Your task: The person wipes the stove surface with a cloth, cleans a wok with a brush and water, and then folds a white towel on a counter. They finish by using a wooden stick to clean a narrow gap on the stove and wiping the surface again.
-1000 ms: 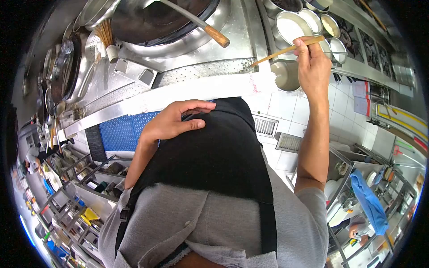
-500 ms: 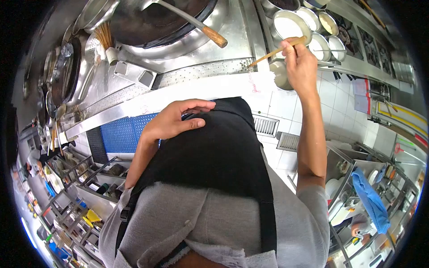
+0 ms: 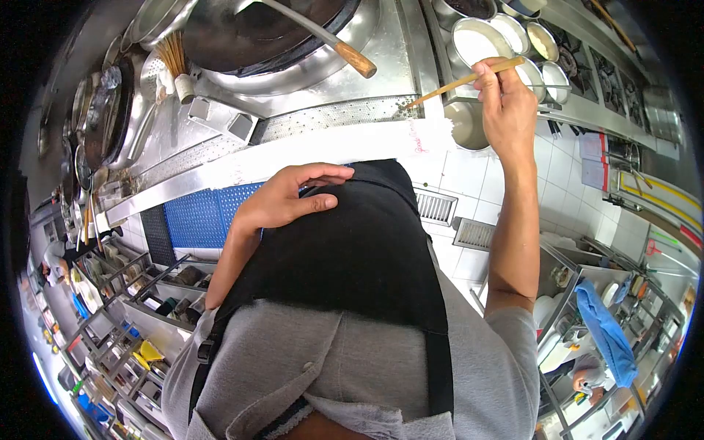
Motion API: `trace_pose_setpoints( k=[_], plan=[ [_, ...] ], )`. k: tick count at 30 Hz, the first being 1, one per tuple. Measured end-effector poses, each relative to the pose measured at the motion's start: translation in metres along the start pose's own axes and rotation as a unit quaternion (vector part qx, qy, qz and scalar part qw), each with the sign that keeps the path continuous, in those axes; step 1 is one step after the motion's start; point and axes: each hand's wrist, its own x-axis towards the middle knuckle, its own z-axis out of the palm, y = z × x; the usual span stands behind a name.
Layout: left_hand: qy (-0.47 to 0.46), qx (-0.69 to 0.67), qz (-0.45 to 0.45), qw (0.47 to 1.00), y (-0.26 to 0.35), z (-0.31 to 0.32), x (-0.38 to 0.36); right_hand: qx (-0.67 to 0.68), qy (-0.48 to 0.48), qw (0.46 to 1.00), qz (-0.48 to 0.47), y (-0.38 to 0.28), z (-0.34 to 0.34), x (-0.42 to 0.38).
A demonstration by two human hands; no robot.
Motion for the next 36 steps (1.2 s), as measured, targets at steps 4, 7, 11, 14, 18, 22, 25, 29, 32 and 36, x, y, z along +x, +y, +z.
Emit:
trace_pose_setpoints(
  k=[4,7,11,14,18,22,25,29,32,36],
  plan=[
    [0.002,0.001,-0.004,1.000,0.000,-0.001,-0.001,0.012,-0.006,1.000,0.014,0.002,0.002,0.000],
    [0.003,-0.002,-0.005,1.000,0.001,-0.002,-0.003,0.024,-0.023,0.999,0.029,0.015,0.009,-0.004],
    [0.015,-0.009,-0.007,1.000,-0.008,-0.007,-0.004,0.022,-0.008,0.999,0.031,0.004,0.010,-0.009],
    [0.036,0.024,-0.030,0.999,-0.019,-0.010,-0.010,0.023,-0.036,0.999,0.019,0.024,0.031,-0.006],
    [0.071,0.072,-0.054,0.993,-0.022,-0.016,-0.016,0.019,-0.002,1.000,0.003,0.003,0.022,-0.003],
    [0.109,0.208,-0.078,0.969,-0.042,-0.025,-0.031,0.022,-0.001,1.000,-0.003,0.008,0.028,0.002],
    [0.052,0.276,-0.194,0.940,-0.073,-0.037,-0.044,0.007,-0.021,0.999,-0.023,0.024,0.041,0.001],
    [0.037,0.310,-0.207,0.927,-0.125,-0.043,-0.064,0.015,0.011,1.000,0.000,0.026,0.021,0.005],
    [0.077,0.307,-0.219,0.923,-0.182,-0.043,-0.076,0.068,0.046,0.996,-0.020,0.056,0.030,0.021],
    [0.109,0.322,-0.283,0.897,-0.239,-0.035,-0.085,0.035,0.004,0.998,-0.044,0.024,0.011,0.030]
  ],
)
